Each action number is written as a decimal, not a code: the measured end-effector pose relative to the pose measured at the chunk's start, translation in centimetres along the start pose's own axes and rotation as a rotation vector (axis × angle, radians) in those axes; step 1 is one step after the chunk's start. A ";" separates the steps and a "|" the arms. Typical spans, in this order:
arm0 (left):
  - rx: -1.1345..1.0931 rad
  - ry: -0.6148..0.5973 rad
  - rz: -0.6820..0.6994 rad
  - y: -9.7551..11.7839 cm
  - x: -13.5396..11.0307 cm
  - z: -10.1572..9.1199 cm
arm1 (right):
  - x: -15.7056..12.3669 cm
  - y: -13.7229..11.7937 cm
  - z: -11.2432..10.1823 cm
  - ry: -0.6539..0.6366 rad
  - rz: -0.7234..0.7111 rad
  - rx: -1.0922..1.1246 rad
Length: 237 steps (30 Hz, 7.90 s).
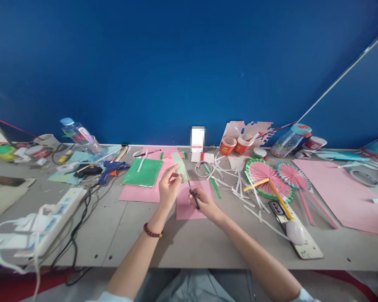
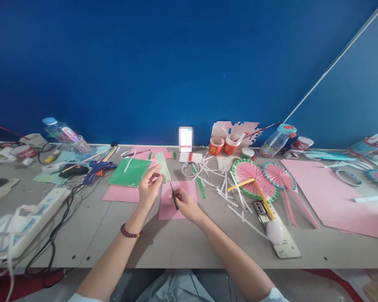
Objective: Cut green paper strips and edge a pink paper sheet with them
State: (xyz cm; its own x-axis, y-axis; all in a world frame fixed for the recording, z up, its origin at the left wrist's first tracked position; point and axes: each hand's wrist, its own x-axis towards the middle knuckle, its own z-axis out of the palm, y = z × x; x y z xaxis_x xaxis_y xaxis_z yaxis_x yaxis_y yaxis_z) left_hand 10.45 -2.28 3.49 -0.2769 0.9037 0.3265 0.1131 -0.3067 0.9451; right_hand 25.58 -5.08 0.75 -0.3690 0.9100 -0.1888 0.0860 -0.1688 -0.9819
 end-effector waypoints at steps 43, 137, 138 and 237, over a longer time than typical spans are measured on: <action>0.006 0.024 0.044 -0.9 0.2 0.0 | 0.5 0.7 0.1 0.035 0.013 0.005; -0.024 -0.157 -0.044 -0.2 -0.6 0.6 | 0.0 -1.4 -0.1 0.089 0.028 0.147; -0.018 -0.163 -0.040 -0.2 -0.7 0.7 | 0.0 -1.4 -0.1 0.092 0.028 0.148; 0.030 -0.175 -0.012 -0.2 -0.9 0.9 | 0.5 -0.1 -0.2 0.108 -0.033 0.169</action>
State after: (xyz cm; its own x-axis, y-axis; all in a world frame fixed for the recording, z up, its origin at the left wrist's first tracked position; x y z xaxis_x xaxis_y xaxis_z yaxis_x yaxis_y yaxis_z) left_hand 11.56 -2.77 3.04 -0.1079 0.9463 0.3048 0.1404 -0.2891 0.9470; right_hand 25.60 -4.52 0.79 -0.2672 0.9498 -0.1631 -0.0847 -0.1917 -0.9778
